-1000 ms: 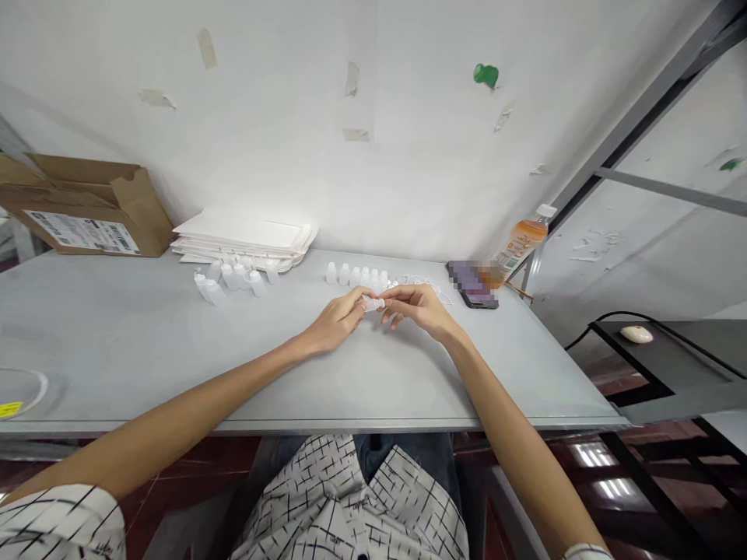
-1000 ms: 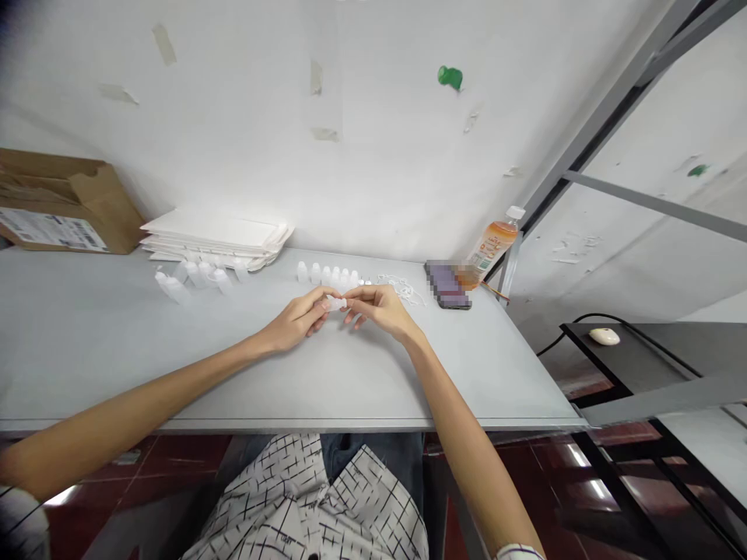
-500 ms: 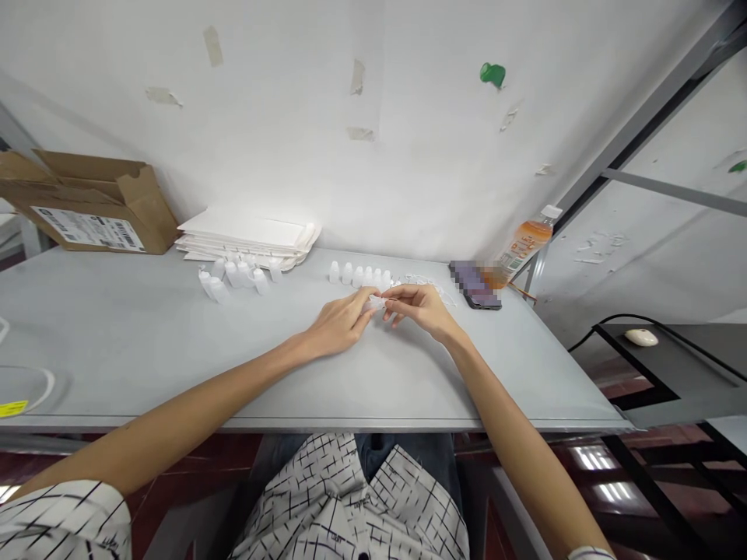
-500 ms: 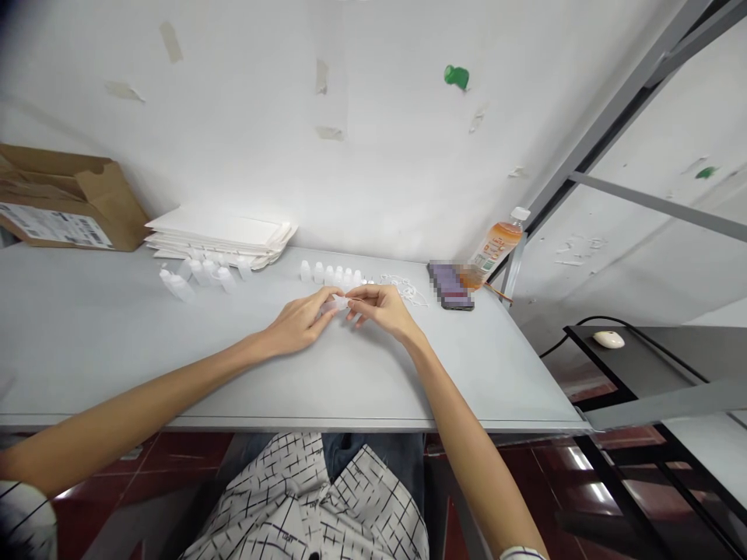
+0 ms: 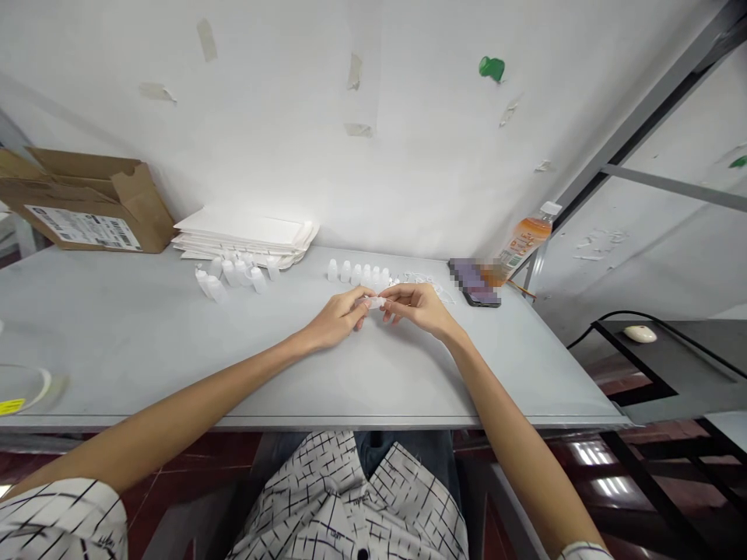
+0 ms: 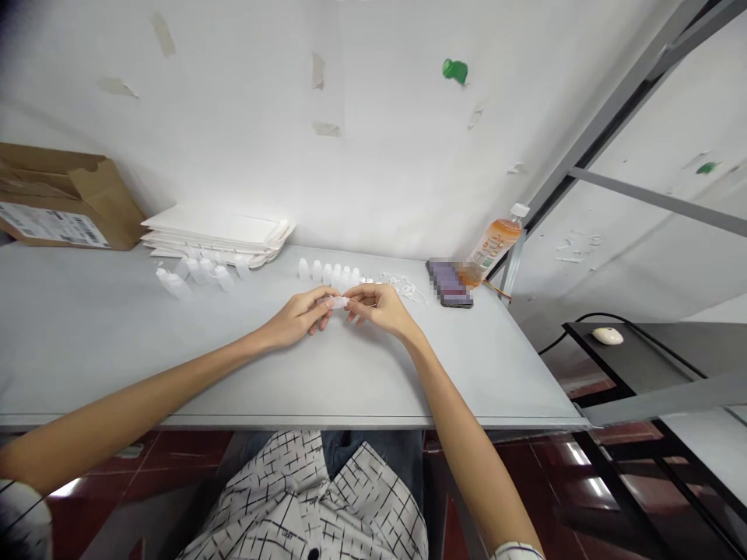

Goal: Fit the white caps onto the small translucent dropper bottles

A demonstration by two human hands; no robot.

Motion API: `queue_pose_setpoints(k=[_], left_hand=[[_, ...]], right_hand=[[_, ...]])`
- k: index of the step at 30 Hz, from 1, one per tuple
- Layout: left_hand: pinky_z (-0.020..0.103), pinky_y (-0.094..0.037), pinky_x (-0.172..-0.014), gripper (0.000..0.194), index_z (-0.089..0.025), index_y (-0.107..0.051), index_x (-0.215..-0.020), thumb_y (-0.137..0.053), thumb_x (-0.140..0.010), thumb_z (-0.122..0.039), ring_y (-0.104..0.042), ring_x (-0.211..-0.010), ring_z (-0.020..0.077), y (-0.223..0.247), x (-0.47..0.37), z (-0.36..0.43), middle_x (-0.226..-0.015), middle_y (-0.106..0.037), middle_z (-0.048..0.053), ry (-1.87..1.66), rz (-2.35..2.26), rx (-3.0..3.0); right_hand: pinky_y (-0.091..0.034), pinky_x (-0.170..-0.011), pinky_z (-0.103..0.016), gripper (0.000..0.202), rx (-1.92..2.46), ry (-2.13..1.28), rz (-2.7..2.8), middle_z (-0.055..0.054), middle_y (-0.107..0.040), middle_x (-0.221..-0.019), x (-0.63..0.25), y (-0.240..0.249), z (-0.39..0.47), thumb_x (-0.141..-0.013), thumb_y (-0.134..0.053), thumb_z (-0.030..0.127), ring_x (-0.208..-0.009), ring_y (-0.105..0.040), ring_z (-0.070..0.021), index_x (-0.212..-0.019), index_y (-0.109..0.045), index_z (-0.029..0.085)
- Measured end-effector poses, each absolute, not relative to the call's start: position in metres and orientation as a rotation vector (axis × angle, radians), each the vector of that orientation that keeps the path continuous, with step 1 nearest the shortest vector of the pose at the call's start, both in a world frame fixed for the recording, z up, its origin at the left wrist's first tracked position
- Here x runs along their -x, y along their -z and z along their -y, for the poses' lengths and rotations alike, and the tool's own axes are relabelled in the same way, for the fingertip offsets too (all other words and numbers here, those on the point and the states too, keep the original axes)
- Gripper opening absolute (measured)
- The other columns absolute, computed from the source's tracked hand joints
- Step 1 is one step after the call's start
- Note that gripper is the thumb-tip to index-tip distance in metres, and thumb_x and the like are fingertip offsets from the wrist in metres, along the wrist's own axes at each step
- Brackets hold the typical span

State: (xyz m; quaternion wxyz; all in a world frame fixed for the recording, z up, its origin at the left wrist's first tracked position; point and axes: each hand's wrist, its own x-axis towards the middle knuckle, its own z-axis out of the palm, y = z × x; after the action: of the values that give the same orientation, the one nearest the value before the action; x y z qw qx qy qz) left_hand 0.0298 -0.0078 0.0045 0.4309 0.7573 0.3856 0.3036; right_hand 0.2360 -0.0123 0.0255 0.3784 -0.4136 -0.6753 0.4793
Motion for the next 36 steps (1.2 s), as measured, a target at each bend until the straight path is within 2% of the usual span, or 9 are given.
queue_pose_setpoints(k=[7,16,21,26,31,36], left_hand=[[0.021,-0.040,-0.044,0.031,-0.016,-0.058,-0.106,-0.046,-0.095,-0.043,-0.043,-0.051,0.0096,0.000,-0.030,0.002,-0.062,-0.042,-0.005,-0.756,-0.803,-1.647],[0.021,-0.043,-0.044,0.033,-0.014,-0.054,-0.101,-0.051,-0.093,-0.047,-0.044,-0.049,0.0078,-0.004,-0.028,0.001,-0.063,-0.041,-0.006,-0.707,-0.721,-1.641],[0.021,-0.043,-0.049,0.032,-0.016,-0.056,-0.106,-0.046,-0.096,-0.044,-0.046,-0.051,0.0085,-0.005,-0.027,0.004,-0.064,-0.049,-0.004,-0.760,-0.792,-1.842],[0.024,-0.048,-0.055,0.032,-0.016,-0.059,-0.106,-0.047,-0.095,-0.043,-0.056,-0.064,0.0125,-0.004,-0.026,0.005,-0.085,-0.062,0.004,-0.858,-0.848,-2.050],[0.026,-0.053,-0.060,0.031,-0.013,-0.062,-0.108,-0.051,-0.093,-0.039,-0.062,-0.072,0.0149,-0.004,-0.023,0.002,-0.092,-0.063,0.007,-0.963,-0.847,-2.182],[0.029,-0.057,-0.068,0.033,-0.013,-0.067,-0.110,-0.055,-0.091,-0.037,-0.064,-0.080,0.0169,-0.002,-0.021,-0.003,-0.097,-0.064,0.010,-1.092,-0.786,-2.202]], right_hand=[[-0.057,-0.058,-0.030,0.029,1.064,-1.235,1.745,-0.006,-0.070,-0.072,-0.233,-0.023,0.013,-0.075,-0.074,0.035,-0.064,-0.068,-0.0174,-0.091,-0.071,0.011],[-0.055,-0.053,-0.028,0.034,1.075,-1.222,1.704,-0.007,-0.070,-0.076,-0.227,-0.023,0.016,-0.075,-0.075,0.043,-0.063,-0.072,-0.0196,-0.084,-0.066,0.012],[-0.057,-0.055,-0.029,0.033,1.028,-1.252,1.614,-0.005,-0.069,-0.077,-0.225,-0.022,0.016,-0.072,-0.078,0.042,-0.065,-0.072,-0.0198,-0.081,-0.063,0.014],[-0.061,-0.070,-0.036,0.033,0.985,-1.267,1.529,-0.002,-0.068,-0.073,-0.223,-0.018,0.013,-0.068,-0.081,0.040,-0.067,-0.071,-0.0184,-0.079,-0.062,0.016],[-0.060,-0.076,-0.037,0.030,0.941,-1.264,1.463,-0.002,-0.068,-0.077,-0.221,-0.018,0.013,-0.070,-0.080,0.039,-0.067,-0.071,-0.0163,-0.080,-0.062,0.017],[-0.061,-0.075,-0.039,0.038,0.936,-1.377,1.468,-0.004,-0.071,-0.076,-0.220,-0.018,0.013,-0.071,-0.079,0.045,-0.067,-0.072,-0.0190,-0.089,-0.064,0.015]])
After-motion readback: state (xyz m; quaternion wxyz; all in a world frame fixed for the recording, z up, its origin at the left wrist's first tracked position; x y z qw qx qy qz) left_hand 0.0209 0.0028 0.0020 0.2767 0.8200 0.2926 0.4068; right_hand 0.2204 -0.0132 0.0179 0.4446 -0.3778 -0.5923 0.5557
